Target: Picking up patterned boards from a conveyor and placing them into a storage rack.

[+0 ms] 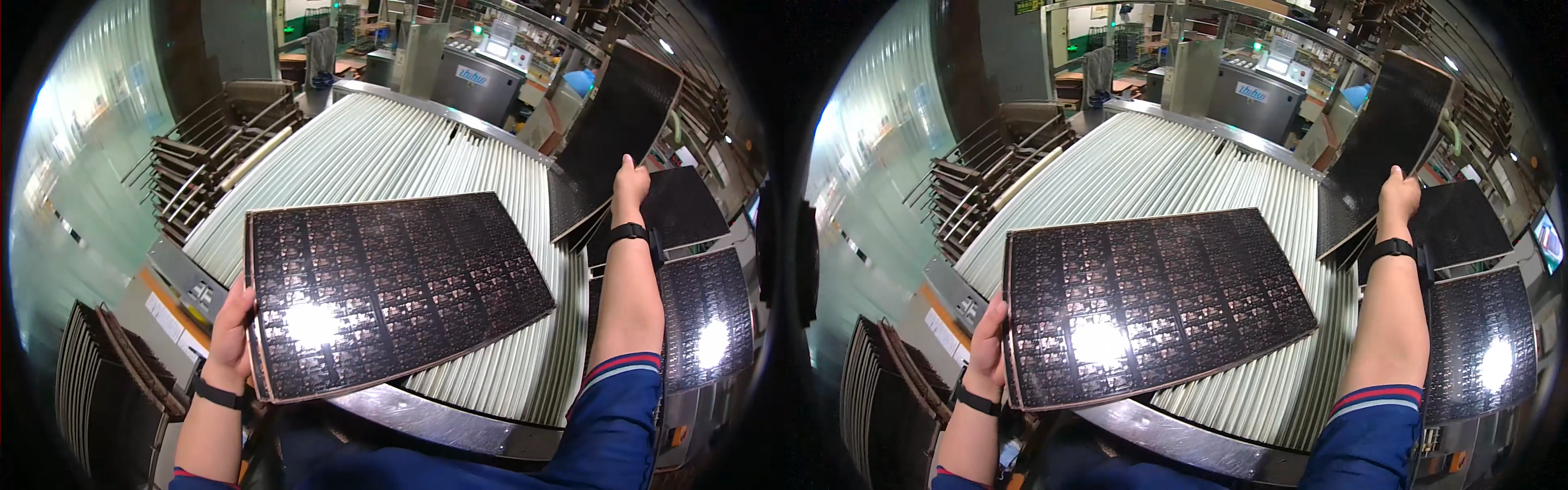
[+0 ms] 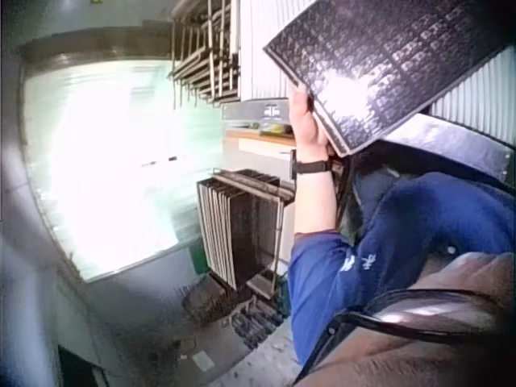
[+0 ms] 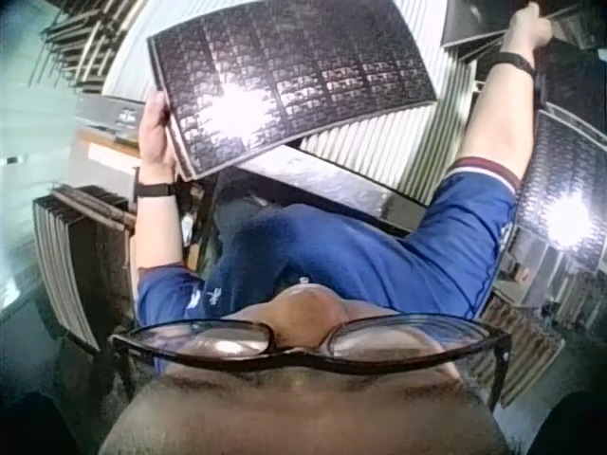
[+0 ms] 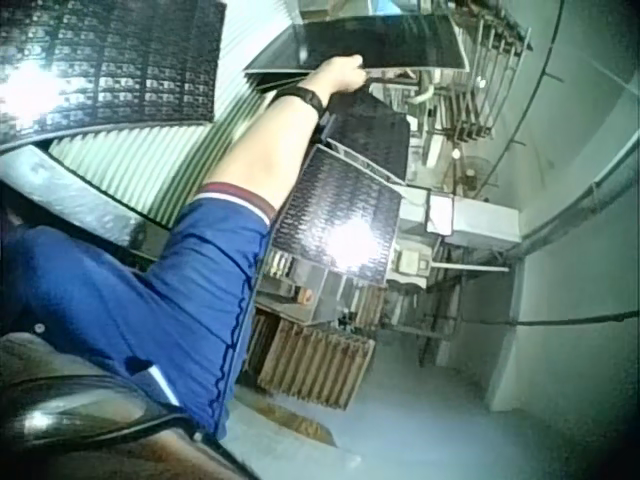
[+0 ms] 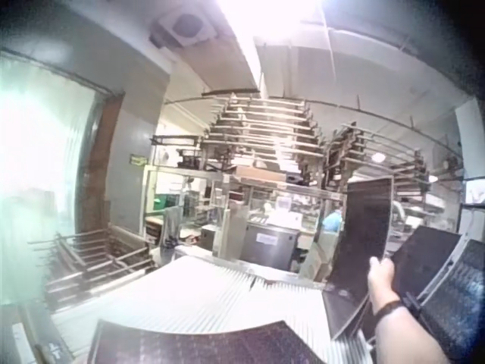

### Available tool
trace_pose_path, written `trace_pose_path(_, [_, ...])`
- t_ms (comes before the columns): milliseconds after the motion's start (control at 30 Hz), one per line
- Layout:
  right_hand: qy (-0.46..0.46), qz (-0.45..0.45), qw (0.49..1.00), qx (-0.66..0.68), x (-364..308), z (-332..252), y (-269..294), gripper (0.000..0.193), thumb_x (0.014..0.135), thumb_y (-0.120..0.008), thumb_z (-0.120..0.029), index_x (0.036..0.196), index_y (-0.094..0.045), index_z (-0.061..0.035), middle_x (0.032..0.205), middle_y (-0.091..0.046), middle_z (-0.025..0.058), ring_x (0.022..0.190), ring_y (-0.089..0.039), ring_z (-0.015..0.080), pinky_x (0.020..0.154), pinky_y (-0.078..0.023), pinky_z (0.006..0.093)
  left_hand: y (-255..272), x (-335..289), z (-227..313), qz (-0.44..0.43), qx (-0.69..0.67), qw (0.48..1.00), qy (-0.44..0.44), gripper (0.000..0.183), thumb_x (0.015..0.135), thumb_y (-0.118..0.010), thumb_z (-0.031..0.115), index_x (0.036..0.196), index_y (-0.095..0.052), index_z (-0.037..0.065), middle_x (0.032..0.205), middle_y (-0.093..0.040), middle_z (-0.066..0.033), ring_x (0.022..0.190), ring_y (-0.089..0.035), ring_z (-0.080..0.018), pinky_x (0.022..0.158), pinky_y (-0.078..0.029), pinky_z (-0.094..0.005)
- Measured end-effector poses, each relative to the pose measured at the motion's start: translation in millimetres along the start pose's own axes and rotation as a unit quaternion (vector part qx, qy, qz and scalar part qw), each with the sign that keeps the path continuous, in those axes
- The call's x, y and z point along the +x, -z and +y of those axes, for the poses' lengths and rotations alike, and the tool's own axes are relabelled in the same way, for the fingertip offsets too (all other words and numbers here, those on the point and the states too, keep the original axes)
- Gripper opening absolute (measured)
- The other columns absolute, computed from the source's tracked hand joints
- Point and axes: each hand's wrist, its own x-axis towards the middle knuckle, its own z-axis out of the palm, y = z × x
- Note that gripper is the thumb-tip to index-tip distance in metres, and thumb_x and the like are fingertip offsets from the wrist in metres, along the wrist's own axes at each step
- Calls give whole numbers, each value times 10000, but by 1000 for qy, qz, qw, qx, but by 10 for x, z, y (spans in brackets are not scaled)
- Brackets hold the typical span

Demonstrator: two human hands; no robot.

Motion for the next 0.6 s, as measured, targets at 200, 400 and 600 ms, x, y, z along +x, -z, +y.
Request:
trace_pose_path(200, [169, 86, 982, -6, 570, -1, 528, 499, 951, -685, -385, 1173, -674, 62, 1158, -705, 288, 1096, -676, 432, 964, -497, 476, -81, 62, -41, 25, 46, 999, 1, 569, 1019, -575, 113, 1537, -360, 19, 1327, -630, -180, 1136, -691, -255, 942, -614, -392])
trace_pose_path(400, [298, -156, 915, 222, 980, -708, 1783, 444, 1036, -618, -273, 1404, -596, -25, 1246, -711, 102, 1135, -652, 211, 1026, -463, 347, -135, 55, -71, 55, 160, 985, -46, 732, 903, -679, 1, 1554, -346, 32, 1306, -638, -153, 1088, -689, -223, 923, -606, -357])
trace_pose_path(600, [358, -237, 882, 195, 282, -1582, 2554, 504, 1006, -641, -214, 1450, -523, -7, 1373, -629, 170, 1247, -603, 225, 1101, -466, 414, -8, -205, 160, 81, 142, 986, -26, 667, 923, -611, -52, 1537, -362, 22, 1289, -649, -152, 1070, -702, -211, 921, -604, -356])
